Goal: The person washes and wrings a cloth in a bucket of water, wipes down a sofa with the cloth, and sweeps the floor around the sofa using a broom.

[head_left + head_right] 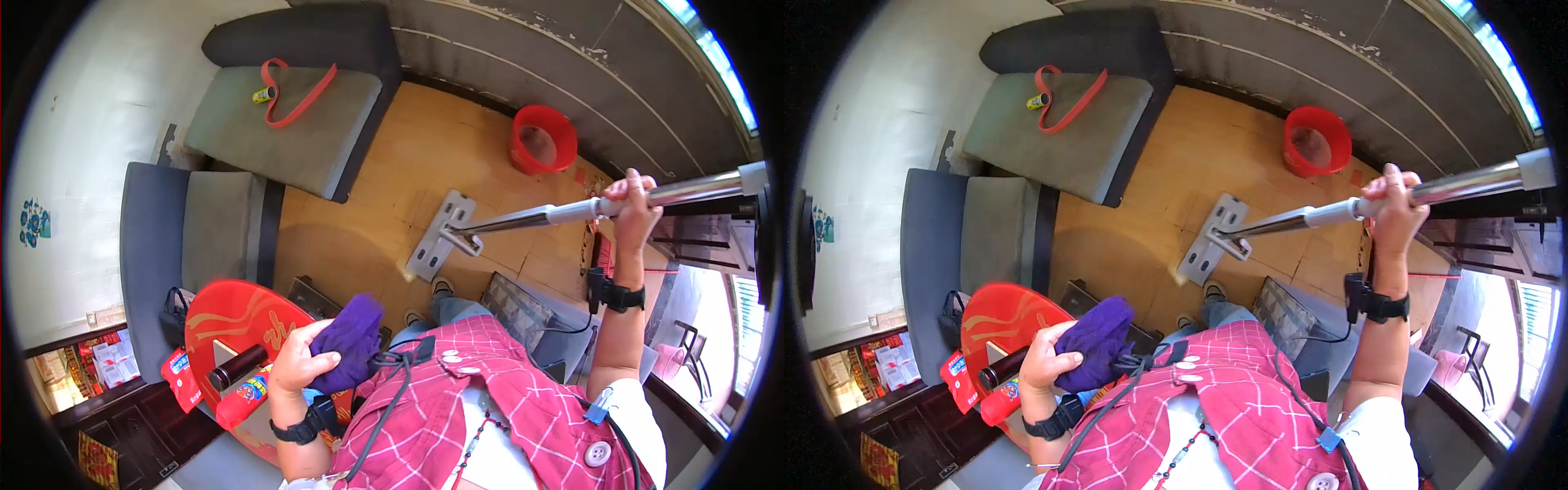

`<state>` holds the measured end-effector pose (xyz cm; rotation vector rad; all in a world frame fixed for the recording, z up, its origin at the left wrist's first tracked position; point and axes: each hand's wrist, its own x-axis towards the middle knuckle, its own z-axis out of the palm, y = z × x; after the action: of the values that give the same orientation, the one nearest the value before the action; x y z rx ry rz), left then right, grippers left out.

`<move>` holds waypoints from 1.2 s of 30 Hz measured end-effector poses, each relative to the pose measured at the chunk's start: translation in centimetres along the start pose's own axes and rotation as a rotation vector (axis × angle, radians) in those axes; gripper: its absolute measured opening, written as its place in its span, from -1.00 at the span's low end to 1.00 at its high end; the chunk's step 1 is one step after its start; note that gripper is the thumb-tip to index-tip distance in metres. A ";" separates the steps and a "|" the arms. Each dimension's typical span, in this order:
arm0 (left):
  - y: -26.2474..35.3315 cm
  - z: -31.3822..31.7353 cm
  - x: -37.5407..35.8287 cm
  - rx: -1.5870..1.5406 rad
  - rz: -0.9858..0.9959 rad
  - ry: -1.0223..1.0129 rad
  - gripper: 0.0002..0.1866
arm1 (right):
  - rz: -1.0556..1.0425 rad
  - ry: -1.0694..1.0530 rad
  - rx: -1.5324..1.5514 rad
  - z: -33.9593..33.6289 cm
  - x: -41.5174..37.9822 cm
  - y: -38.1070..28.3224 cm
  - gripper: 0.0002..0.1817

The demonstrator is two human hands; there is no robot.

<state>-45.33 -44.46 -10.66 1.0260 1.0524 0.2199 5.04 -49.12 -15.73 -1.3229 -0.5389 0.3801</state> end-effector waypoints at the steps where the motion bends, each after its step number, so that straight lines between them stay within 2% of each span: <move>1: 0.2 0.1 0.8 0.001 0.007 -0.025 -0.45 | 0.005 0.084 -0.034 -1.1 0.2 -0.5 -0.76; 4: 0.9 0.3 2.9 0.045 0.043 -0.080 -0.45 | -0.085 0.069 0.049 -2.8 -0.2 -1.5 -0.74; 7: 1.6 0.4 4.9 0.124 0.065 -0.127 -0.46 | -0.069 0.096 0.159 1.2 -1.7 -2.7 -0.73; 9: 1.3 0.0 5.9 0.129 0.096 -0.107 -0.48 | -0.134 -0.040 0.132 4.3 -2.1 -3.6 -0.74; 15: 1.6 -2.3 8.1 0.036 0.126 0.002 -0.47 | -0.155 -0.365 0.159 12.6 0.8 -8.2 -0.79; 17: 0.4 -3.4 9.1 -0.003 0.159 0.057 -0.52 | -0.229 -0.626 0.200 14.6 3.5 -8.0 -0.78; 18: 0.3 -4.1 9.5 -0.045 0.149 0.095 -0.52 | -0.211 -0.677 0.213 15.5 4.8 -7.5 -0.75; 25: 0.3 -9.5 14.7 -0.136 0.110 0.335 -0.53 | -0.199 -0.815 0.179 20.3 12.9 -3.8 -0.77; 27: -2.7 -11.1 19.0 -0.178 0.097 0.374 -0.54 | -0.157 -0.797 0.194 20.0 15.5 -1.9 -0.77; 29: -4.4 -11.6 23.2 -0.088 -0.094 0.438 -0.55 | -0.141 -0.780 0.153 19.8 17.8 0.4 -0.77; 31: -9.6 -13.2 28.8 0.011 -0.161 0.302 -0.54 | -0.126 -0.794 0.147 19.0 20.4 3.8 -0.82; 32: -12.3 -13.9 31.9 0.109 -0.238 0.262 -0.54 | -0.116 -0.592 -0.007 17.2 22.4 6.1 -0.87; 33: -14.5 -14.1 34.6 0.201 -0.323 0.217 -0.54 | -0.156 -0.526 0.037 15.9 24.6 6.7 -0.88; 34: -12.0 -13.1 36.5 0.330 -0.442 0.123 -0.57 | -0.084 -0.174 0.036 17.2 24.7 6.3 -0.86; 35: -13.4 -13.1 39.5 0.330 -0.480 0.111 -0.57 | -0.137 -0.139 0.013 16.2 25.3 7.6 -0.86; 36: -15.3 -13.3 41.7 0.613 -0.568 0.153 -0.53 | -0.186 -0.149 -0.024 14.7 25.7 9.0 -0.86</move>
<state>-38.87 -20.07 -49.56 1.2090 1.5551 -0.5253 18.03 -21.16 -18.30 -1.2615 -0.7869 0.3207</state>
